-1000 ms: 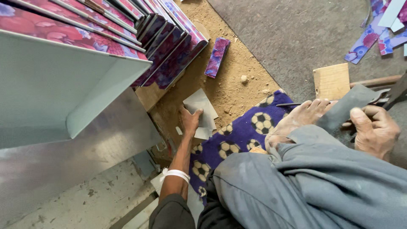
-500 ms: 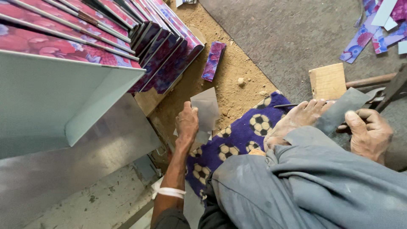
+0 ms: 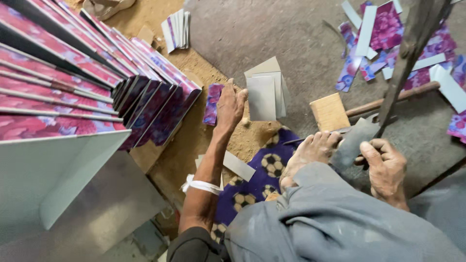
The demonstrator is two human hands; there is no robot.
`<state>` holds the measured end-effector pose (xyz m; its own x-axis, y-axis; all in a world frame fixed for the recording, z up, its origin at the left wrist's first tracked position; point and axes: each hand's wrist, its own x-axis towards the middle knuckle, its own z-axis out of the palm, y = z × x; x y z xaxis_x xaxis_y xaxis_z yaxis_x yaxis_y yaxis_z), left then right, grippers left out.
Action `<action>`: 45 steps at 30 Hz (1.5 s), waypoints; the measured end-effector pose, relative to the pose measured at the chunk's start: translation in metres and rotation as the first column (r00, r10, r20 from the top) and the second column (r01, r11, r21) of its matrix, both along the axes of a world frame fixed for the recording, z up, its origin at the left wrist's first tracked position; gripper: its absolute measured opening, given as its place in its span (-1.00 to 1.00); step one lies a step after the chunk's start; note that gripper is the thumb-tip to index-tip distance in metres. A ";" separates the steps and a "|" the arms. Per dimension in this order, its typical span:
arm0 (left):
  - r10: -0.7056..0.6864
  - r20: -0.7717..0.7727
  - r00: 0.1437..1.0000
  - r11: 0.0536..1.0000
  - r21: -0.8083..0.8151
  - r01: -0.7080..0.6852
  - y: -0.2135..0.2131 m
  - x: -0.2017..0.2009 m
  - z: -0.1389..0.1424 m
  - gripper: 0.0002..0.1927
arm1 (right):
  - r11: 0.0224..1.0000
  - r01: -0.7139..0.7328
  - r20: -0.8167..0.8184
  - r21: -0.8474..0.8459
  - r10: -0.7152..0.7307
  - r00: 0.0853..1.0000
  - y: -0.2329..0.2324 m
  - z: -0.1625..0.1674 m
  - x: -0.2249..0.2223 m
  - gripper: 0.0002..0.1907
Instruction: The person sits on the floor and uses a foot-operated guillotine-style cutter to trim patterned paper sheets into smaller rectangular pieces. They repeatedly place sheets under the blade, press the foot pedal to cut, and stack the finished pieces.
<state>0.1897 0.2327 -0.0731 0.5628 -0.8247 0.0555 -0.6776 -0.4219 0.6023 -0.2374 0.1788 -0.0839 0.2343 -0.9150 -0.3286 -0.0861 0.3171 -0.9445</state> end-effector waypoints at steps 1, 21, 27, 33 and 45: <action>-0.011 0.088 0.996 1.000 0.030 0.008 -0.007 -0.004 -0.012 -0.30 | 1.000 0.007 -0.014 0.008 -0.007 1.000 0.000 0.001 -0.002 -0.86; -0.154 -0.669 0.727 0.975 -0.222 0.002 -0.053 -0.069 0.042 -0.64 | 0.985 -0.099 -0.191 -0.144 0.070 0.979 -0.030 0.066 0.023 -0.78; -0.369 -0.717 0.591 0.915 -0.393 0.094 -0.096 -0.165 0.120 -0.60 | 0.914 -0.112 -0.233 -0.391 0.020 0.972 -0.081 0.136 0.073 -0.76; -0.335 -0.788 0.516 0.928 -0.372 0.033 -0.127 -0.219 0.129 -0.64 | 0.748 -0.255 -0.491 -0.613 -0.108 0.864 -0.095 0.157 0.081 -0.58; -0.223 -0.932 0.288 0.944 -0.280 -0.177 -0.125 -0.235 0.131 -0.41 | 0.551 -0.515 -0.656 -0.657 -0.081 0.750 -0.076 0.134 0.034 -0.24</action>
